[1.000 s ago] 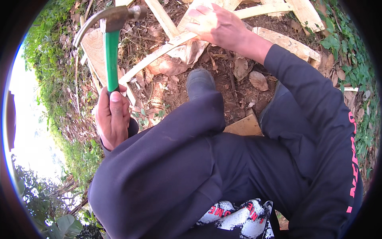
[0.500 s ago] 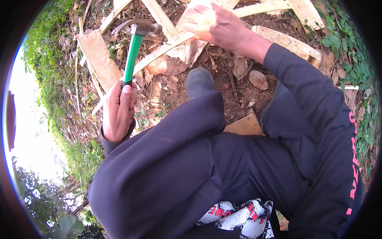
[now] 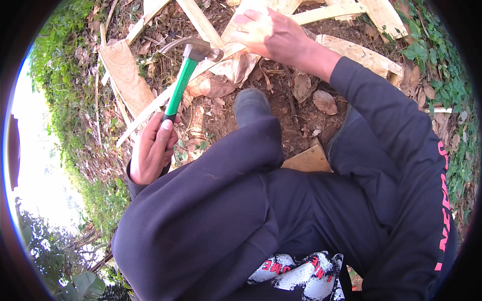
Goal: The person assembles a wooden frame on the ground using a hammer and nails. They position wooden planks into a rectangular structure and secure the joints by hammering nails into the wood.
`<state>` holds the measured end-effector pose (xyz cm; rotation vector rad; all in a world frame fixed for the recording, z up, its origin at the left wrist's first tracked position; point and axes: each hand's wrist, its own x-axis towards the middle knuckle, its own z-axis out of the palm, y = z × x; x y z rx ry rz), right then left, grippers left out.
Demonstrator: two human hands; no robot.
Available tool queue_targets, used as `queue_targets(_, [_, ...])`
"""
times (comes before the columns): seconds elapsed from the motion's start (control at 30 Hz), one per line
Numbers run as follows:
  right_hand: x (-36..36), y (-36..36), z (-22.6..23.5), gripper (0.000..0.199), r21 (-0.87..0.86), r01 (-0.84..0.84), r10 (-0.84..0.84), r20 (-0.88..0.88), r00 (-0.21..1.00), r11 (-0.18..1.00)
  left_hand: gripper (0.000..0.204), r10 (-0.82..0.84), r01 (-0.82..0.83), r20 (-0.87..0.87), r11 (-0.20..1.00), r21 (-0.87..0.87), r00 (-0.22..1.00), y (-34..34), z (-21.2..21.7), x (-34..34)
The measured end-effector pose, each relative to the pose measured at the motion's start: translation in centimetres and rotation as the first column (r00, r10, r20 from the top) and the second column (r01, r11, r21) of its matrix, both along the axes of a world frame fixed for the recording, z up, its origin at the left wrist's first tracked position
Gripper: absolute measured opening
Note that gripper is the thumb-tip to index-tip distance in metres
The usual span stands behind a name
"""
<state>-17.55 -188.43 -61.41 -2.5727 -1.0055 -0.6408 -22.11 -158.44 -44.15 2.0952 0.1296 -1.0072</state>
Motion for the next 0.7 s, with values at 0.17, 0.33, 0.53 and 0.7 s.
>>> queue_targets(0.17, [0.1, 0.2, 0.2, 0.029, -0.026, -0.028, 0.029, 0.022, 0.999, 0.999, 0.025, 0.289, -0.282, 0.053, 0.954, -0.104, 0.956, 0.1, -0.6, -1.7])
queue_targets(0.33, [0.0, -0.3, 0.4, 0.032, -0.079, -0.013, 0.016, 0.037, 0.999, 0.997, 0.028, 0.281, -0.353, -0.302, 0.910, -0.219, 0.911, 2.2, -2.3, -0.2])
queue_targets(0.53, [0.0, 0.0, -0.4, 0.034, -0.056, -0.025, 0.023, -0.038, 0.999, 0.998, 0.034, 0.354, -0.482, -0.390, 0.821, -0.305, 0.850, 3.8, -3.5, 3.6])
queue_targets(0.7, [0.0, 0.0, -1.6, 0.039, -0.070, 0.019, -0.024, -0.072, 0.997, 0.997, 0.030, 0.030, -0.188, -0.485, 0.941, -0.281, 0.874, 4.1, -3.2, 8.1])
